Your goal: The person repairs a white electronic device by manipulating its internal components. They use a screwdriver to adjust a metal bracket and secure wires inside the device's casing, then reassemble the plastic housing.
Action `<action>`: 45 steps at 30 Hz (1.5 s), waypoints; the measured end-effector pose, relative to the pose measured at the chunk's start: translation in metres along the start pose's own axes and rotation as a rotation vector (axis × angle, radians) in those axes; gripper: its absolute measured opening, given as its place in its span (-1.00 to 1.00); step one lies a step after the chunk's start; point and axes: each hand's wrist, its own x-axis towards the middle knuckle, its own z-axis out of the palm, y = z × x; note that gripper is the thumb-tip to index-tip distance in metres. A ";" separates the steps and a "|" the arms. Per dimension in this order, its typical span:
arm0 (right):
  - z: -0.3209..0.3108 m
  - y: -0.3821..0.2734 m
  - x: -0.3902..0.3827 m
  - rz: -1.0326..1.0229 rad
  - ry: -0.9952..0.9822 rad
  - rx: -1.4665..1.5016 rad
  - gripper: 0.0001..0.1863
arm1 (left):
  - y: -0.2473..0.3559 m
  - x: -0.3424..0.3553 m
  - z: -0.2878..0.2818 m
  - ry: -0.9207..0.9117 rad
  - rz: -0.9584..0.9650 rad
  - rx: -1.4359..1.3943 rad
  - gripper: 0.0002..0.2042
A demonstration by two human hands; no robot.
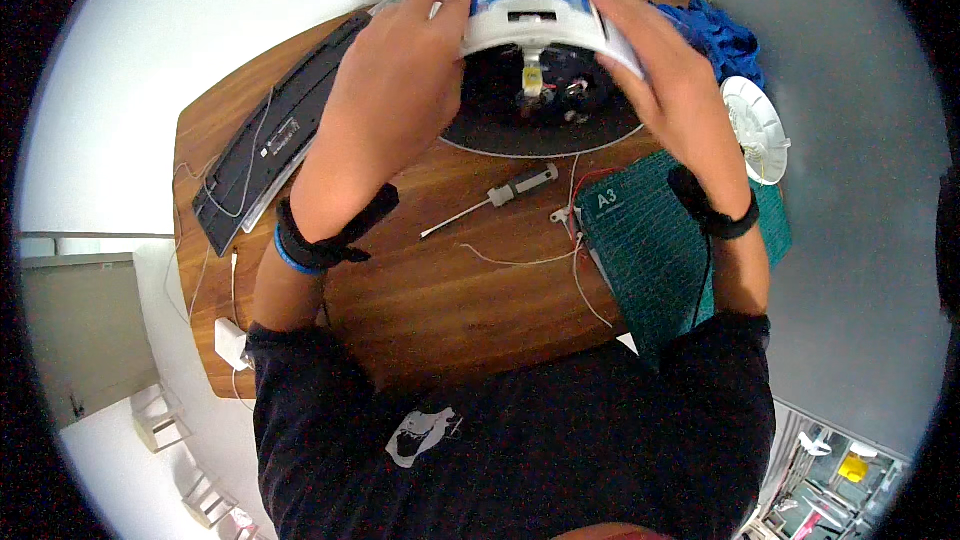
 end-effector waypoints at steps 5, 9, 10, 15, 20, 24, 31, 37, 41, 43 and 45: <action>0.017 0.030 0.028 0.240 0.174 0.396 -0.69 | 0.001 0.001 -0.015 -0.123 -0.156 -0.051 -0.56; 0.005 0.024 0.063 0.331 -0.016 0.597 -0.76 | -0.019 -0.012 -0.019 -0.073 -0.246 -0.150 -0.76; 0.017 0.039 0.063 0.160 0.033 0.478 -0.61 | -0.022 -0.013 -0.022 -0.076 -0.252 -0.145 -0.77; -0.010 0.033 0.056 0.587 -0.550 0.423 -0.43 | -0.040 -0.019 -0.032 -0.156 -0.473 -0.208 -0.70; 0.016 0.048 0.034 0.542 -0.376 0.684 -0.45 | -0.051 -0.015 -0.033 -0.226 -0.703 -0.444 -0.51; 0.027 0.041 0.031 0.448 -0.335 0.679 -0.34 | -0.046 -0.015 -0.040 -0.282 -0.732 -0.355 -0.41; 0.024 0.083 -0.012 0.483 -0.658 0.537 -0.53 | -0.031 -0.009 -0.041 -0.266 -0.773 -0.116 -0.42; 0.027 0.081 -0.062 0.139 -0.741 0.296 -0.66 | -0.027 -0.013 -0.038 -0.004 -0.457 -0.071 -0.56; 0.025 0.085 -0.056 0.115 -0.740 0.350 -0.74 | -0.014 -0.005 -0.038 -0.042 -0.342 -0.174 -0.48; 0.016 0.070 -0.044 0.180 -0.610 0.427 -0.86 | -0.032 -0.010 -0.034 0.012 -0.060 -0.090 -0.44; 0.008 0.064 -0.035 0.286 -0.537 0.549 -0.91 | -0.031 -0.010 -0.034 -0.025 -0.089 -0.152 -0.39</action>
